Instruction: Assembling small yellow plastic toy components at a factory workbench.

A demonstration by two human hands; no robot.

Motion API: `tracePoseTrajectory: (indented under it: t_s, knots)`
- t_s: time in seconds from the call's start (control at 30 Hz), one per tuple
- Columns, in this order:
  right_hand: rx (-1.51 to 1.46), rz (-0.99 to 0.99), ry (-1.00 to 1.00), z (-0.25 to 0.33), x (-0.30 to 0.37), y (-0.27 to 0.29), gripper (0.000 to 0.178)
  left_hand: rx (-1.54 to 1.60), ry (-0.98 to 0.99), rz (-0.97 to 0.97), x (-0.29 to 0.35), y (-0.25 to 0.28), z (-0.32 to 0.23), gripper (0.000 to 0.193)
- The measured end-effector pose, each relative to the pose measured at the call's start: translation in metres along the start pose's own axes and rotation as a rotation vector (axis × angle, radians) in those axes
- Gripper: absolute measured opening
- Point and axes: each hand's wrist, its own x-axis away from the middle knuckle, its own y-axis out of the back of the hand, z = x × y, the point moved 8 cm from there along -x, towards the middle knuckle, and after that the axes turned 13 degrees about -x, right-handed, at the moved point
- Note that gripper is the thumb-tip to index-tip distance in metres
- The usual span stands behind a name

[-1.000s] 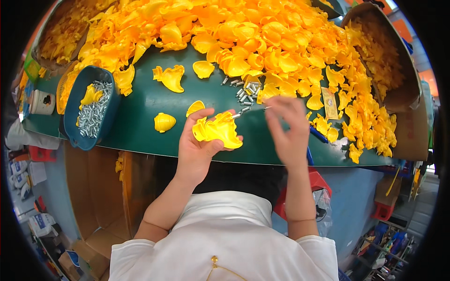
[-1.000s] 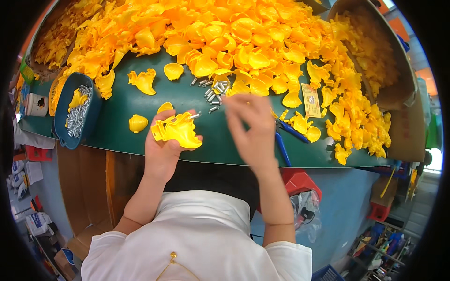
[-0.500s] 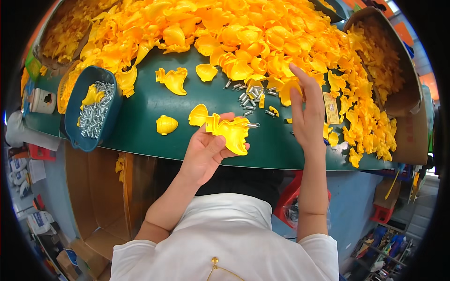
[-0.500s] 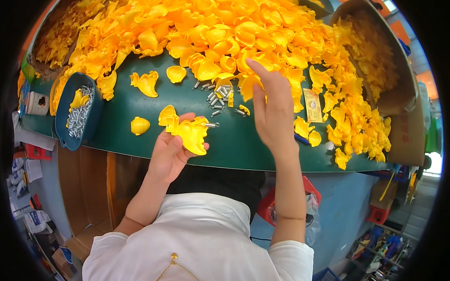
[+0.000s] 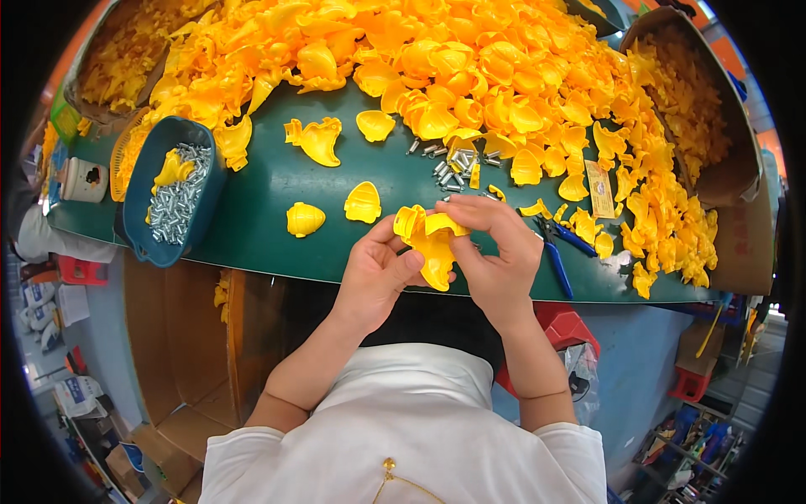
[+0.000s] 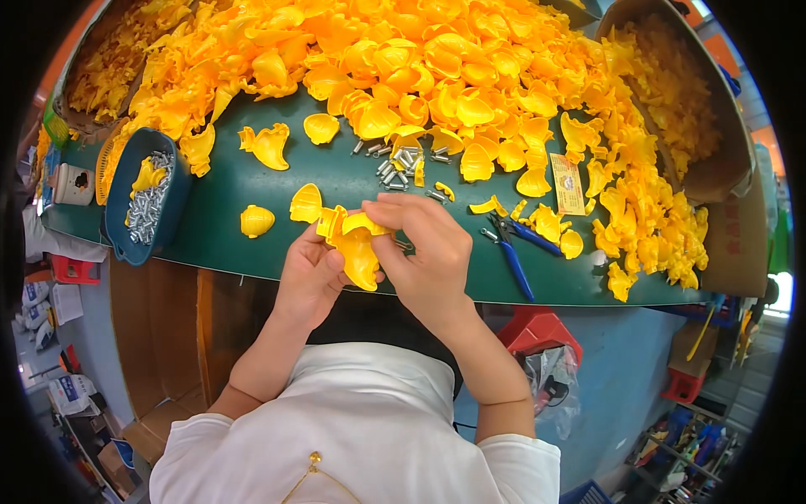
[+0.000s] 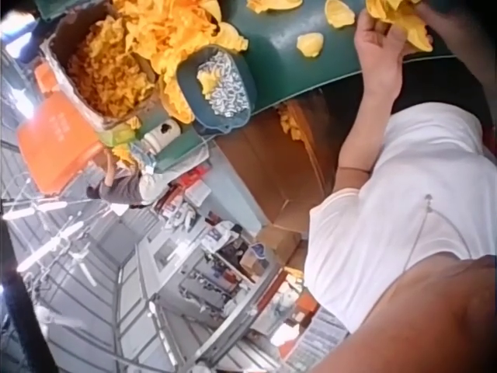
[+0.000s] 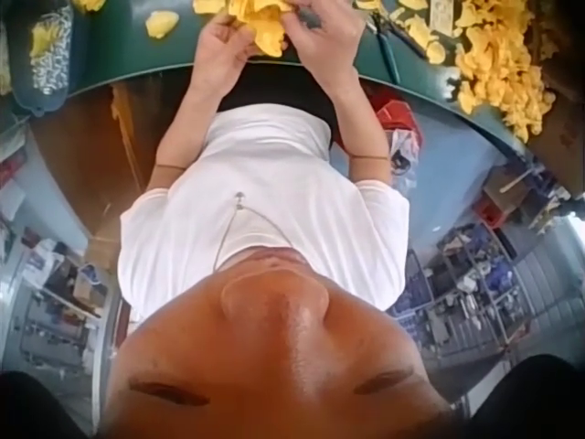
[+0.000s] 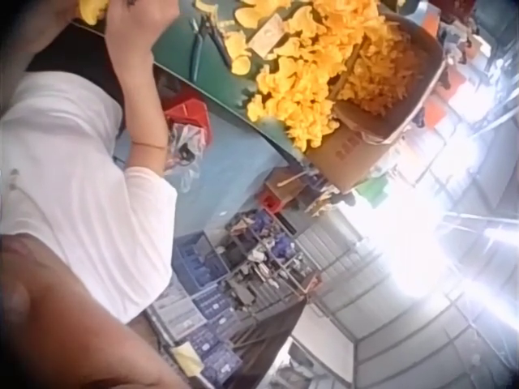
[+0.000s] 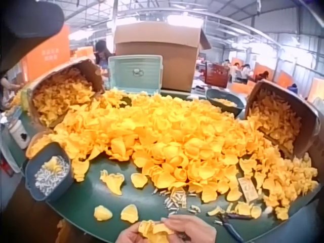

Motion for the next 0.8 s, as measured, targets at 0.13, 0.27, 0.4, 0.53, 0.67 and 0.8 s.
tracePoseTrajectory:
  t_s: [0.13,0.27,0.4,0.53,0.67,0.8]
  knots:
    - [-0.075,-0.068,-0.018,-0.004,0.007,-0.002,0.022,0.017,-0.008,0.001,0.0,-0.001,0.0,0.044]
    - [-0.05,-0.082,-0.048,-0.008,0.01,-0.003,0.02,-0.136,0.0,-0.07,0.001,0.008,0.001,0.052]
    - [-0.022,0.157,-0.051,-0.001,-0.001,-0.006,0.024,-0.145,0.001,-0.069,0.002,0.015,-0.011,0.041]
    - [-0.064,0.349,-0.165,-0.002,-0.011,0.0,0.027,-0.197,0.053,-0.052,0.004,0.013,-0.014,0.043]
    - [-0.102,0.357,-0.213,-0.008,-0.012,0.003,0.024,-0.178,0.048,-0.041,-0.004,0.006,-0.014,0.043]
    - [-0.192,0.22,-0.288,-0.017,0.001,0.002,0.023,-0.175,0.049,-0.046,0.0,0.008,-0.002,0.049]
